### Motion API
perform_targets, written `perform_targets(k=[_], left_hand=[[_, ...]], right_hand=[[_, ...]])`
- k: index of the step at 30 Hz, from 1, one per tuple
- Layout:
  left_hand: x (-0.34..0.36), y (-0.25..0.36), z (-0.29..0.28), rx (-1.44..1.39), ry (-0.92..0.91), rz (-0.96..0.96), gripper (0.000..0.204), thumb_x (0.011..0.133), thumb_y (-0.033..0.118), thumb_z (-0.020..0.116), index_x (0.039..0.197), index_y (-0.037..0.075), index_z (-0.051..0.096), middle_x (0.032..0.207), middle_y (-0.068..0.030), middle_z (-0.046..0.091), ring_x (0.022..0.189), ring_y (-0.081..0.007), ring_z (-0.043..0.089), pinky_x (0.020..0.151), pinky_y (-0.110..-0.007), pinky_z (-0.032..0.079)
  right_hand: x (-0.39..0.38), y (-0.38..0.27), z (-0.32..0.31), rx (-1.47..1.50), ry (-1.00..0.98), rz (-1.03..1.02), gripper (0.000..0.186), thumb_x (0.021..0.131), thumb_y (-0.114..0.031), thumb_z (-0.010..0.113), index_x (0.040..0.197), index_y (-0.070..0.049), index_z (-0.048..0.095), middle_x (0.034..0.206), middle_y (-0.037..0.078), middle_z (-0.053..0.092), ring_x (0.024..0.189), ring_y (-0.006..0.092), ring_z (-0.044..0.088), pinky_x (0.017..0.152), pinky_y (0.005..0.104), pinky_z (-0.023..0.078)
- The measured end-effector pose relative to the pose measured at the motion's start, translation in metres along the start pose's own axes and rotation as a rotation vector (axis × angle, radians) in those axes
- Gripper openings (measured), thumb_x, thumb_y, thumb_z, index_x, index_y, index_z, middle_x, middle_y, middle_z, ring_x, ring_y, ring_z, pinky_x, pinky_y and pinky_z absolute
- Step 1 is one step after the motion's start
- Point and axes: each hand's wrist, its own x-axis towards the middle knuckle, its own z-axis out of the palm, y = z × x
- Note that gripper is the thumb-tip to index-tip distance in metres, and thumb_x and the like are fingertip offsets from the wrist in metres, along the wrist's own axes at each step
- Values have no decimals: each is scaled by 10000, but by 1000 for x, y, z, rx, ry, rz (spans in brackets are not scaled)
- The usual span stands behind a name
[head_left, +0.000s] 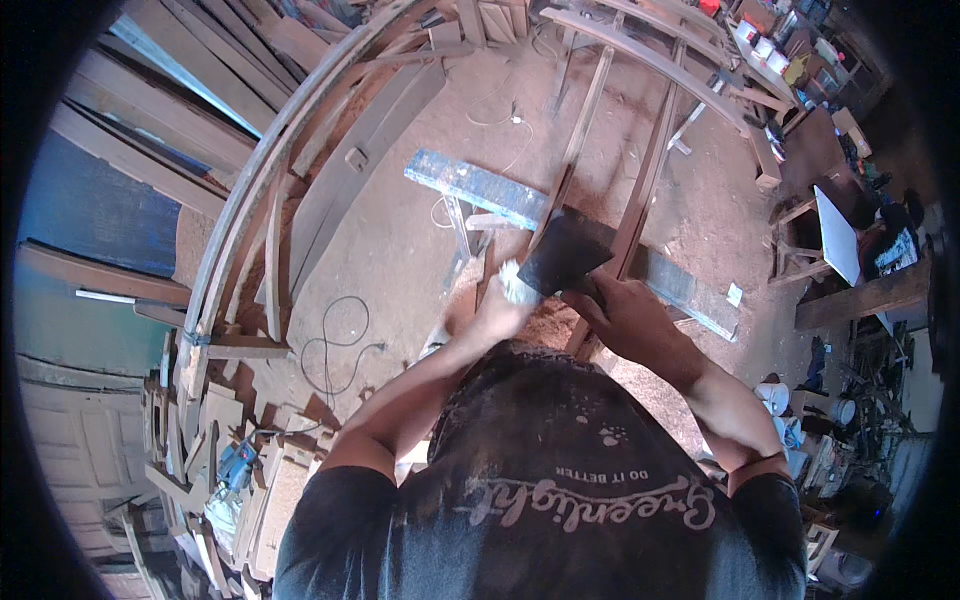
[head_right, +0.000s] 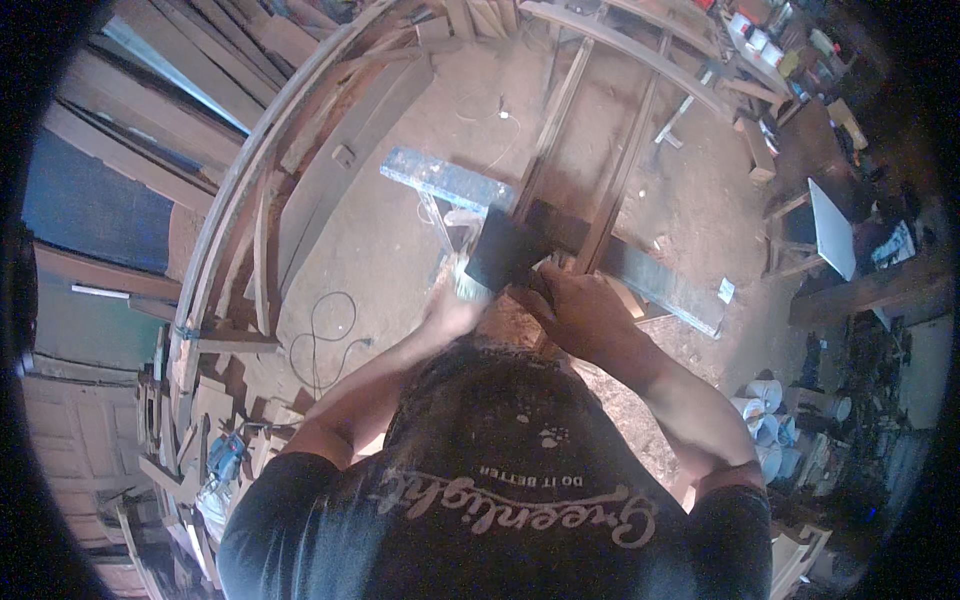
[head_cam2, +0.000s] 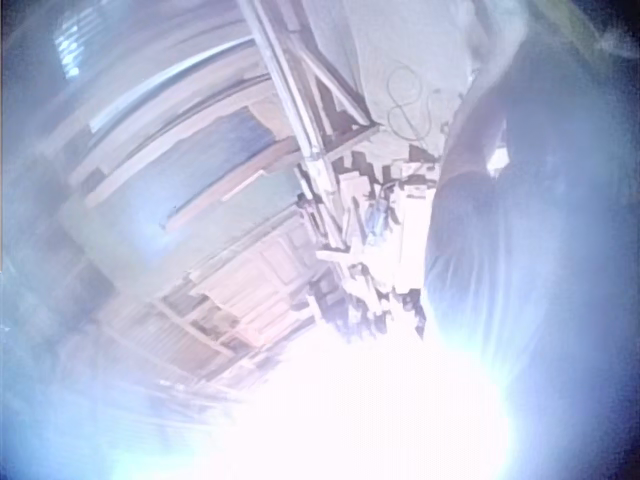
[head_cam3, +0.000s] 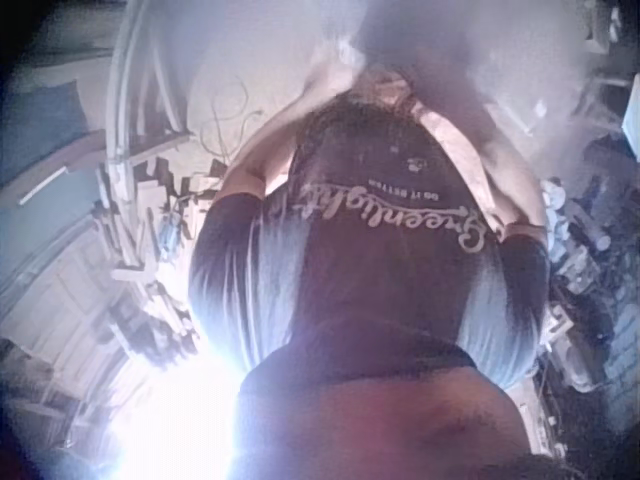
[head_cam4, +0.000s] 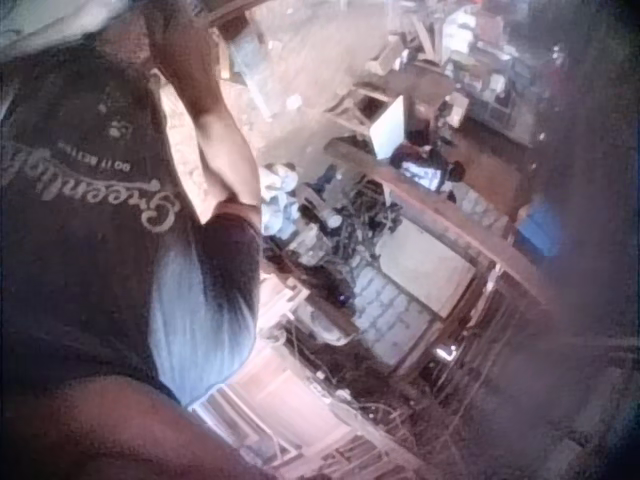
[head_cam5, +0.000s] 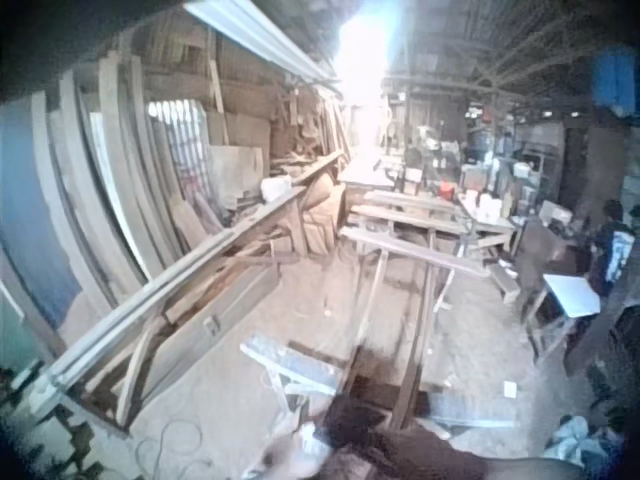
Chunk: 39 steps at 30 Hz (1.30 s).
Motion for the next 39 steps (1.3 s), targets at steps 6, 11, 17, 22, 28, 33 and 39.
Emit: perform_targets(k=[6,11,17,22,28,33,39], left_hand=[[43,3,6,-228,106,-90,262,838,53,782,1053,18,636,979,-33,665,920,-148,609,834,-338,512],[25,10,-21,-310,143,-123,265,857,131,807,1033,20,642,942,-52,665,863,-148,601,784,-347,510],[23,-17,-8,-173,126,-47,313,882,138,781,1079,18,569,895,-73,590,791,-172,546,717,-378,493],[29,-47,11,-685,88,9,252,1040,201,569,1225,33,535,982,-39,589,852,-154,589,818,-378,548],[31,-67,7,-972,25,-78,478,972,50,647,1409,7,458,1314,-113,570,1171,-192,561,952,-335,511],[16,-7,6,-666,122,-30,540,1104,439,303,1293,-21,516,1113,-122,629,1022,-240,650,927,-406,556],[20,-35,10,-352,80,124,481,1092,379,374,1286,-23,553,1242,-150,616,1096,-221,640,940,-399,549]], right_hand=[[-10,-28,-19,573,328,17,301,1054,-273,530,1165,-4,610,883,160,679,797,278,668,719,406,510],[-28,-32,-30,735,343,1,297,1073,-279,507,1169,-18,611,806,48,590,682,83,503,604,281,422],[-20,-29,-20,640,259,-84,326,1079,-348,504,1070,-30,575,632,-26,492,490,45,439,444,239,355],[-10,-55,-42,504,232,-125,254,1044,-234,552,1122,-2,622,858,129,657,769,220,636,696,337,480],[-6,-81,-60,626,377,-278,263,1006,-209,612,1165,0,629,1001,137,716,912,230,691,826,341,524],[-12,-84,-69,651,356,-278,279,970,-217,673,1154,-10,640,977,113,717,881,181,680,795,334,533],[7,-87,-54,572,414,-473,290,976,-243,676,1160,-21,649,938,136,722,787,233,716,695,361,567]])
